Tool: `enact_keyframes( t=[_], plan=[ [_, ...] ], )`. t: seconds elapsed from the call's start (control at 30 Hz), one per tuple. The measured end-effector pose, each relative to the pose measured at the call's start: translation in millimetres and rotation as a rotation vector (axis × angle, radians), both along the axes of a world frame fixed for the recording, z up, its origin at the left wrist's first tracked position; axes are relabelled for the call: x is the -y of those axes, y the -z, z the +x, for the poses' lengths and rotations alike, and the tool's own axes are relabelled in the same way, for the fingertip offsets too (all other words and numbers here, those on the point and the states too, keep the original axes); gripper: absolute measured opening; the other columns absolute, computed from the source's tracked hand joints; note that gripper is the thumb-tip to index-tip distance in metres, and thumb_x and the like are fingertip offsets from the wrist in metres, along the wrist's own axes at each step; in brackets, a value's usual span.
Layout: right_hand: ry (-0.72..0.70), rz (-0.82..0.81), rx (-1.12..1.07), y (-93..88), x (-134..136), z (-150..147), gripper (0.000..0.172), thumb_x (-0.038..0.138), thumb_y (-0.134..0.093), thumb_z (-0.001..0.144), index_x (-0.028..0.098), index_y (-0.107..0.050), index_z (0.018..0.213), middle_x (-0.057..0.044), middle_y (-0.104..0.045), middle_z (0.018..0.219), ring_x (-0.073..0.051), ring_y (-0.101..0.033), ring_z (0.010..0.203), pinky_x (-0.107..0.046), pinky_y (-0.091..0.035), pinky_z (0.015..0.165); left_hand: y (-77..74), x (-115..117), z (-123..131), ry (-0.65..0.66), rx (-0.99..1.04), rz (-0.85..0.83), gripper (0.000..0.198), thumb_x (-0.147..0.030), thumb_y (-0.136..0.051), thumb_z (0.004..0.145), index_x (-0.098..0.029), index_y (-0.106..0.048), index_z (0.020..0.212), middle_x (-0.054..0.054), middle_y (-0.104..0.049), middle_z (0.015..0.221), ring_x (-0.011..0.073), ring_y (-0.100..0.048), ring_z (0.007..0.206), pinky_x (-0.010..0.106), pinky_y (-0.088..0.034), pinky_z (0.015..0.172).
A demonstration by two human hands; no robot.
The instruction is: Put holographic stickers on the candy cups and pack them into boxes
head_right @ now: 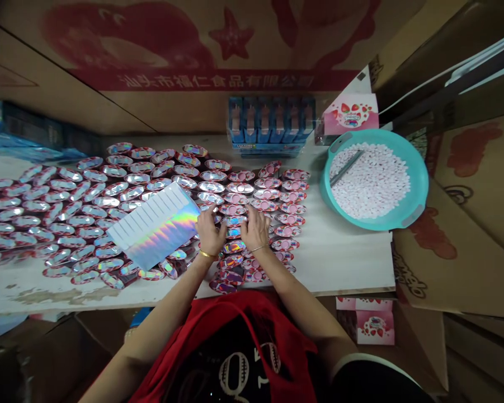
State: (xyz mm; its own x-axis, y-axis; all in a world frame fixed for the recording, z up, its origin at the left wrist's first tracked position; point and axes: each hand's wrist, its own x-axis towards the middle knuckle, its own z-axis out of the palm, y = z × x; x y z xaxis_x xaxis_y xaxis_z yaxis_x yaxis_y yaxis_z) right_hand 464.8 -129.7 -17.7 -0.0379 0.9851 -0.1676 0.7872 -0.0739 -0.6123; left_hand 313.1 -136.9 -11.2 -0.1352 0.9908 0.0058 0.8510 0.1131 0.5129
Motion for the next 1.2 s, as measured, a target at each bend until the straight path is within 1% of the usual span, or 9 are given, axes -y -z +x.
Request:
enact_keyframes(
  t=[0.13,0.23,0.37,0.47,0.63,0.8,0.9,1.07,1.2],
  plan=[
    [0.099,0.042,-0.225,-11.8,-4.9,-2.8,0.046,0.039,-0.049,0.09,0.018,-0.049,0.13,-0.013,-0.059,0.114,-0.024,-0.051,0.107,-0.038,-0.038,0.094,-24.7,1.0,-5.0,-0.045,0.202,0.177,0.022,-0.033,-0.056,0.087,-0.018,-0.055,0.102,0.011,-0.056,0.102,0.0236,-0.052,0.103,0.04,-0.041,0.091],
    [0.195,-0.012,-0.471,-15.6,-10.3,-11.9,0.043,0.048,-0.057,0.085,0.019,-0.057,0.116,-0.008,-0.061,0.102,-0.02,-0.054,0.093,-0.033,-0.044,0.084,-38.6,-1.7,-3.8,-0.118,0.386,0.191,0.017,-0.037,-0.055,0.088,-0.02,-0.052,0.09,0.006,-0.054,0.094,0.0184,-0.054,0.093,0.034,-0.045,0.085],
    [0.233,-0.179,-0.695,-12.5,-19.2,-18.4,0.033,0.053,-0.05,0.086,0.021,-0.056,0.078,0.002,-0.051,0.069,-0.014,-0.046,0.064,-0.026,-0.041,0.065,-31.2,-10.8,-2.1,-0.282,0.496,0.102,0.017,-0.037,-0.056,0.087,-0.02,-0.052,0.084,0.002,-0.054,0.086,0.0142,-0.053,0.08,0.028,-0.045,0.076],
    [0.226,-0.159,-0.552,-11.3,-27.0,-12.0,0.03,0.048,-0.05,0.086,0.022,-0.054,0.071,0.003,-0.048,0.065,-0.013,-0.045,0.064,-0.026,-0.038,0.066,-17.2,-20.2,-2.4,-0.288,0.419,0.093,0.016,-0.032,-0.059,0.084,-0.02,-0.054,0.076,0.002,-0.053,0.083,0.0152,-0.052,0.08,0.031,-0.044,0.078],
    [0.134,-0.077,-0.144,-10.1,-36.8,-2.4,0.023,0.033,-0.052,0.087,0.019,-0.06,0.07,0.0,-0.059,0.072,-0.016,-0.052,0.08,-0.032,-0.033,0.082,-3.5,-32.1,0.6,-0.22,0.108,0.031,0.009,-0.027,-0.063,0.081,-0.02,-0.061,0.076,0.006,-0.058,0.094,0.0232,-0.052,0.097,0.039,-0.037,0.085],
    [0.064,-0.086,0.035,-3.8,-38.0,-8.0,0.021,0.03,-0.049,0.089,0.02,-0.061,0.075,-0.004,-0.063,0.079,-0.021,-0.052,0.089,-0.034,-0.03,0.082,4.5,-33.1,2.9,-0.152,-0.031,-0.028,0.008,-0.027,-0.062,0.082,-0.02,-0.063,0.079,0.009,-0.059,0.098,0.0274,-0.05,0.1,0.04,-0.034,0.081],
    [0.064,-0.08,0.076,-1.3,-36.6,-9.2,0.016,0.029,-0.05,0.087,0.018,-0.061,0.089,-0.007,-0.064,0.086,-0.023,-0.052,0.091,-0.035,-0.03,0.084,8.2,-32.2,6.4,-0.144,-0.066,-0.04,0.008,-0.028,-0.06,0.083,-0.02,-0.062,0.08,0.01,-0.058,0.1,0.0292,-0.05,0.1,0.041,-0.035,0.081],
    [0.054,-0.022,0.046,-1.5,-32.5,-4.1,0.04,0.024,-0.045,0.087,0.013,-0.051,0.125,-0.009,-0.064,0.094,-0.024,-0.053,0.094,-0.037,-0.032,0.088,1.9,-31.3,6.8,-0.216,-0.056,-0.018,0.032,-0.033,-0.06,0.083,-0.017,-0.056,0.11,0.016,-0.056,0.115,0.033,-0.05,0.109,0.046,-0.038,0.087],
    [-0.043,0.13,-0.048,-8.1,-39.0,-19.2,0.034,0.033,-0.044,0.092,0.018,-0.058,0.119,-0.011,-0.061,0.104,-0.025,-0.051,0.101,-0.038,-0.035,0.089,-19.7,-15.1,-40.1,-0.211,0.039,0.172,0.043,-0.037,-0.058,0.085,-0.016,-0.05,0.123,0.015,-0.055,0.12,0.0269,-0.05,0.114,0.042,-0.037,0.098]
  ],
)
